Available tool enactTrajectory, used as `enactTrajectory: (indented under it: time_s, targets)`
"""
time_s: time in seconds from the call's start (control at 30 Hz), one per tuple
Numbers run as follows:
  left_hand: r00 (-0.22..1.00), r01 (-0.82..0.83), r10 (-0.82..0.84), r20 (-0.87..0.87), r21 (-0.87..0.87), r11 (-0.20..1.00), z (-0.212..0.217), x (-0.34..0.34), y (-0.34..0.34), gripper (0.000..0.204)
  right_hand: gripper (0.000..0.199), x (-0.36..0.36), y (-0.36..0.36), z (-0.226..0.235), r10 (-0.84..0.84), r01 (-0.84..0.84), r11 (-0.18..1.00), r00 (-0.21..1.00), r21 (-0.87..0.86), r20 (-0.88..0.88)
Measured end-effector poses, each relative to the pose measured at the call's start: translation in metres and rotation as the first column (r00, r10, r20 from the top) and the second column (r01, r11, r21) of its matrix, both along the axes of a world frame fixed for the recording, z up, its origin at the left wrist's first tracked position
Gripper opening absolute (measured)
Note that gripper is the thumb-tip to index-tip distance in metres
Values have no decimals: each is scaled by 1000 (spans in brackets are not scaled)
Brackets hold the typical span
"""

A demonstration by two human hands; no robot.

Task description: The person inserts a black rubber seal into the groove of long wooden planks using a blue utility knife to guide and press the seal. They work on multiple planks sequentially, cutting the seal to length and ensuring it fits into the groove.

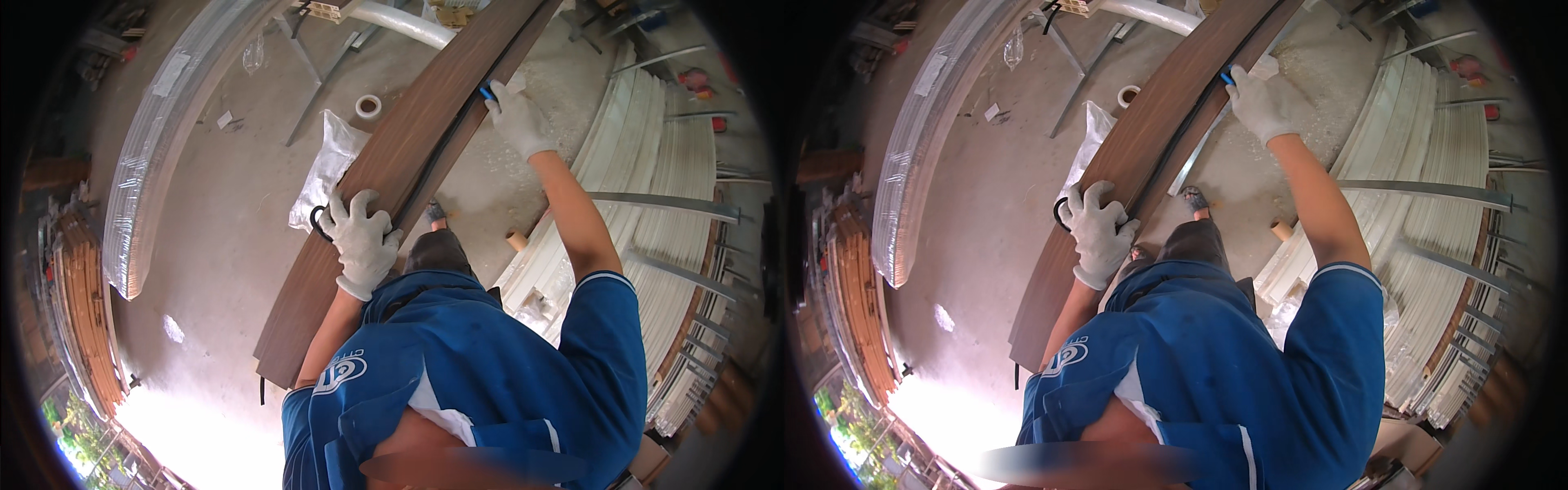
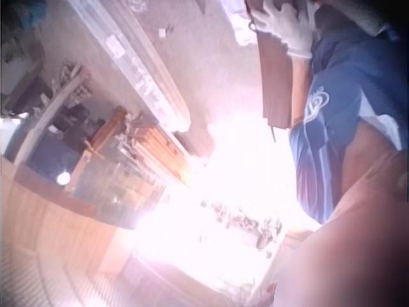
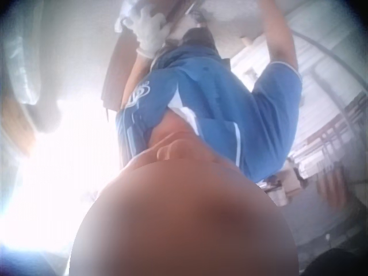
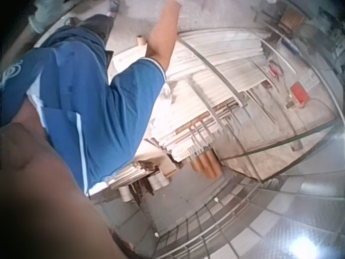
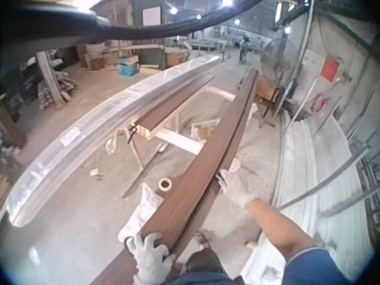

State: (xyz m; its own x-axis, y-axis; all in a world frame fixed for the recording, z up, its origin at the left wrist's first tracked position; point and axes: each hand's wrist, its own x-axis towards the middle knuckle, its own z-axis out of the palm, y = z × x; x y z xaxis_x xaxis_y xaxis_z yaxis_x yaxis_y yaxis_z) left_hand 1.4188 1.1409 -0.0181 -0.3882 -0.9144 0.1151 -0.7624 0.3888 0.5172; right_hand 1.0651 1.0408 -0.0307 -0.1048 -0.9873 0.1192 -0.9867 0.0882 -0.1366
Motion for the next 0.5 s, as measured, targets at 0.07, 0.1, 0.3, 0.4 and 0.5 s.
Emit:
enactTrajectory:
  time_s: [0.07,0.1,0.3,0.4,0.5]
  targets:
    - [1000,7,-7,-10,-41,999,-1,1,1,23,30,19,12,6,-1,-2,999,999,47,48]
    - [1000,5,-5,0,-42,999,-2,1,1,23,34,30,18,7,-5,0,998,996,59,89]
    - [1000,1,-1,-21,-31,1000,-1,1,3,26,43,84,59,15,-29,10,982,994,188,102]
    - [1000,4,-5,-26,-40,999,-2,3,1,26,45,117,87,13,-4,-18,982,993,189,117]
    - [999,36,-35,3,-68,997,-4,7,4,22,45,142,115,7,24,-43,983,994,180,104]
